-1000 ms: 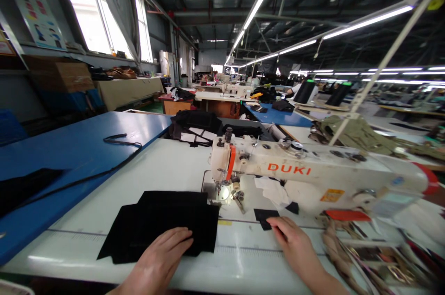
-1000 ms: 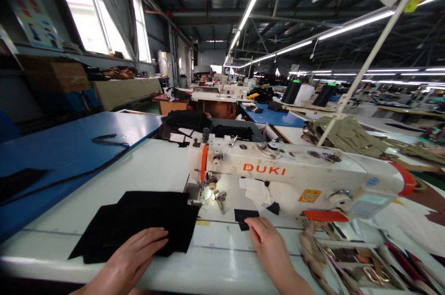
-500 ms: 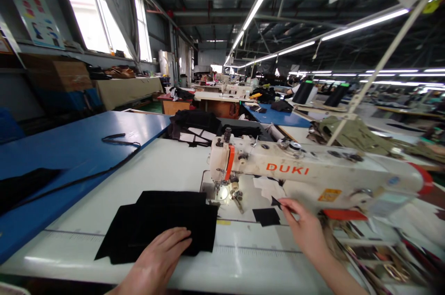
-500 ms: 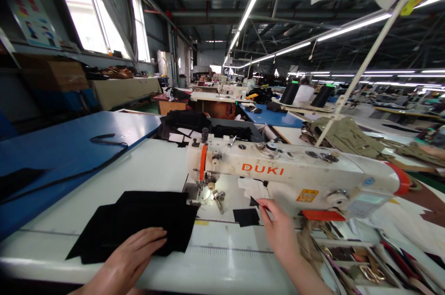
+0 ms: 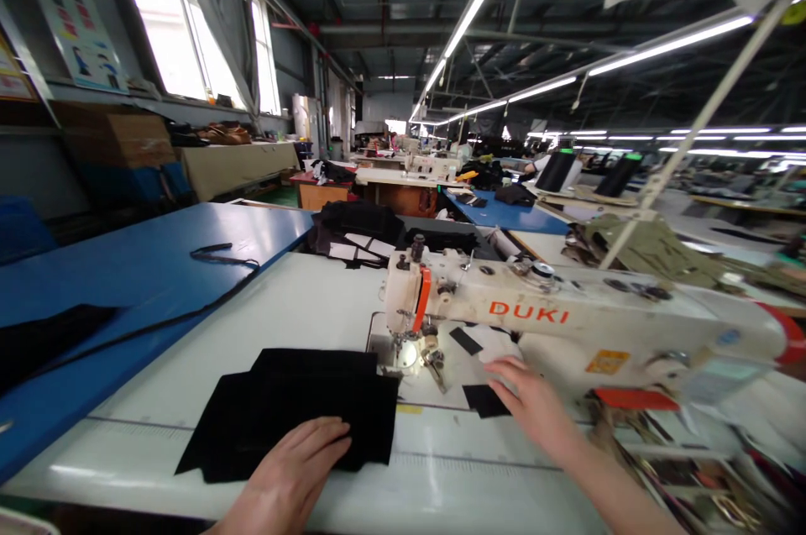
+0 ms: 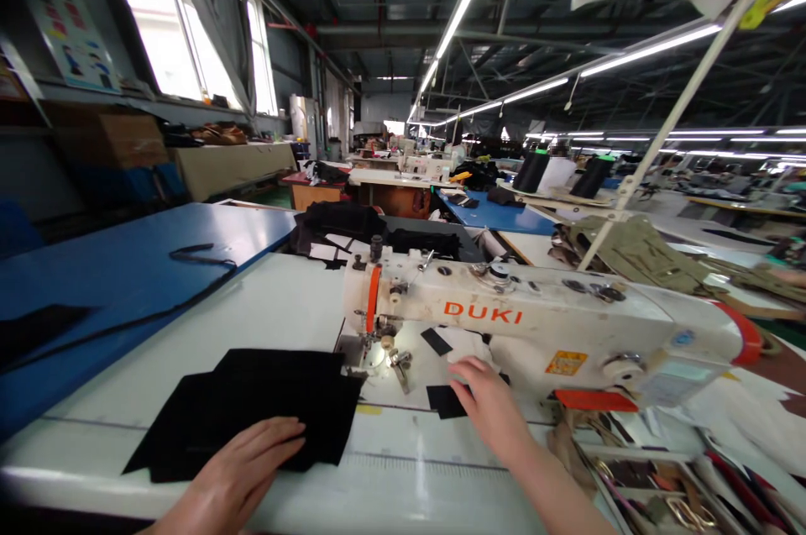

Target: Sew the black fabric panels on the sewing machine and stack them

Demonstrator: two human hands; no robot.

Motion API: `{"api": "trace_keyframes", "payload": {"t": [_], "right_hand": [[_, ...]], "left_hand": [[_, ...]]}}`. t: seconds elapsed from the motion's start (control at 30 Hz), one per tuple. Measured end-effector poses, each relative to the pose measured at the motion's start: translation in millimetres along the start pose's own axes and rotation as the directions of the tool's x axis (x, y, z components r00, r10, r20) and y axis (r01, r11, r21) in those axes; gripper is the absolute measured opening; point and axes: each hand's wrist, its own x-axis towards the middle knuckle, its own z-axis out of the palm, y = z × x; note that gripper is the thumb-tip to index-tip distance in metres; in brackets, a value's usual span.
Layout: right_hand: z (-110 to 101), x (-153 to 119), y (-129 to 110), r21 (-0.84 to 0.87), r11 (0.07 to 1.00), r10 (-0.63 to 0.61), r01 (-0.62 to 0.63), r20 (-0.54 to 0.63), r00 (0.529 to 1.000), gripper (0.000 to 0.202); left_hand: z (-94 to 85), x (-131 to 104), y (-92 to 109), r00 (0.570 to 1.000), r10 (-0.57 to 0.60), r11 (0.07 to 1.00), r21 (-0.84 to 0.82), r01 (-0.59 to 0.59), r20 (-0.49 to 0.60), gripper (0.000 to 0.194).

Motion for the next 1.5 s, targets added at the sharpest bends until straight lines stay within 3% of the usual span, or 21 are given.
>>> {"api": "trace_keyframes", "payload": {"t": [0.1, 0.17, 0.33, 0.43, 0.6, 0.7, 0.83, 1.0, 1.1, 1.2, 1.33, 1.4, 1.5], "right_hand": [[-11.7, -28.9, -4.7, -0.04, 0.999, -0.005, 0.01, 0.133, 0.991, 0.021], [-11.8, -39.3, -9.3, -0.05, 0.999, -0.007, 0.015, 0.152, 0.988, 0.019], [-4.3, -41.6, -15.8, -0.077, 0.997, 0.005, 0.002, 0.092, 0.996, 0.022], [-6.5, -40.4, -12.3, -0.004, 0.999, 0.039, -0.039, 0.023, 0.999, 0.022], [-19.7, -32.4, -2.5, 0.159, 0.961, 0.23, -0.228, 0.002, 0.973, 0.023], [-22.9, -13.3, 0.4, 0.109, 0.95, 0.3, -0.292, -0.063, 0.952, 0.025], [-7.9, 26.7, 3.8, -0.116, 0.977, 0.156, -0.179, -0.184, 0.971, 0.028], [21.1, 54.9, -3.3, -0.163, 0.982, 0.063, -0.093, -0.179, 0.982, 0.026], [27.1, 43.3, -30.5, -0.135, 0.991, -0.042, 0.024, -0.126, 0.991, 0.03], [29.6, 18.7, -76.9, -0.041, 0.987, -0.158, 0.158, -0.003, 0.987, 0.03], [40.8, -3.4, -129.3, 0.018, 0.929, -0.366, 0.369, 0.187, 0.912, 0.034], [47.9, -3.8, -137.9, 0.002, 0.916, -0.39, 0.401, 0.234, 0.891, 0.037], [54.6, 4.6, -132.6, -0.05, 0.918, -0.369, 0.393, 0.252, 0.895, 0.037]], "left_hand": [[4.1, -2.2, 0.1, 0.999, -0.013, 1.0, 0.001, 0.013, -0.031, 0.035], [6.6, -3.5, -0.6, 0.999, -0.022, 1.0, -0.006, 0.021, -0.037, 0.035], [7.9, -3.7, -1.3, 0.999, -0.036, 0.999, -0.018, 0.035, -0.037, 0.034], [6.9, -2.9, -0.5, 0.999, -0.026, 1.0, -0.009, 0.025, -0.045, 0.034], [4.9, -2.0, 1.3, 0.998, -0.043, 0.999, 0.005, 0.043, -0.043, 0.035], [5.1, -1.4, 1.3, 0.999, -0.032, 0.999, 0.0, 0.032, -0.031, 0.035], [1.7, 1.7, 3.3, 0.999, -0.029, 0.999, -0.028, 0.028, -0.027, 0.035], [-10.9, 9.6, 8.7, 1.0, -0.031, 0.997, -0.074, 0.03, -0.005, 0.034], [-18.3, 14.9, 10.9, 0.999, -0.038, 0.995, -0.088, 0.04, 0.027, 0.033], [-24.9, 21.1, 12.1, 0.998, -0.036, 0.994, -0.098, 0.042, 0.057, 0.033], [-29.4, 31.3, 11.6, 0.996, -0.04, 0.993, -0.11, 0.05, 0.084, 0.033], [-27.4, 37.0, 9.6, 0.994, -0.041, 0.993, -0.109, 0.053, 0.106, 0.033], [-18.6, 47.6, 4.2, 0.99, -0.052, 0.992, -0.104, 0.066, 0.131, 0.034]]}}
